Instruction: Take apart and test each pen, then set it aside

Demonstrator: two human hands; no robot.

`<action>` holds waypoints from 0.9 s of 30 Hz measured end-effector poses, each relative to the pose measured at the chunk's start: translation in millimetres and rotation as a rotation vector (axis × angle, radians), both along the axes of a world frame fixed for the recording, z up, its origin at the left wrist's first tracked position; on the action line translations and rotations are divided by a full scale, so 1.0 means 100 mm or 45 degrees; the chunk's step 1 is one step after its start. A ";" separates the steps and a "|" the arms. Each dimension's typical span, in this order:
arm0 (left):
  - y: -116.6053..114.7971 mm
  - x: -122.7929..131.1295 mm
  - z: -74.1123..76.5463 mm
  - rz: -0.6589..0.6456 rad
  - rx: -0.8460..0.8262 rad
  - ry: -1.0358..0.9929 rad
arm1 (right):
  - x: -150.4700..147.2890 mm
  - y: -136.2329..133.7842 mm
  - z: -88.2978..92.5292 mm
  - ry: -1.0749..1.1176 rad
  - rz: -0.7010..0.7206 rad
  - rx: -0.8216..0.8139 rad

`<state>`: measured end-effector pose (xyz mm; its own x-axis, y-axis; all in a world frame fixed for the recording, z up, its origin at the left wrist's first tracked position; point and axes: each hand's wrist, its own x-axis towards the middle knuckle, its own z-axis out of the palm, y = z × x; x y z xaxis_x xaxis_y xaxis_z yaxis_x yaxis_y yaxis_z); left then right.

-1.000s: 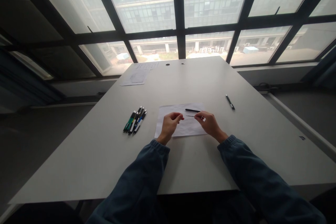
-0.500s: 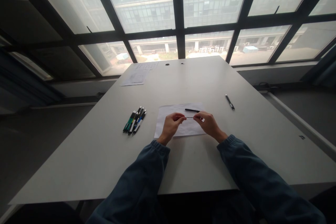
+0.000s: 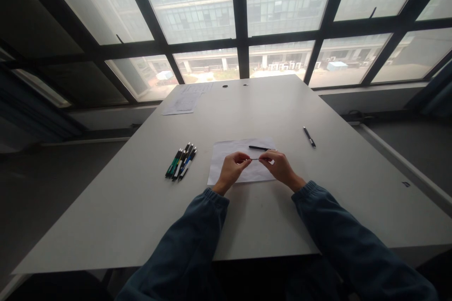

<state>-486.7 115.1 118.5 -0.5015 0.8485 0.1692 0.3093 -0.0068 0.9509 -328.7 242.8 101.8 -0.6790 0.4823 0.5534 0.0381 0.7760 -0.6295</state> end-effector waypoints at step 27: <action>-0.03 -0.08 0.03 0.091 0.050 0.222 | 0.03 0.40 -0.15 0.178 -0.452 -0.098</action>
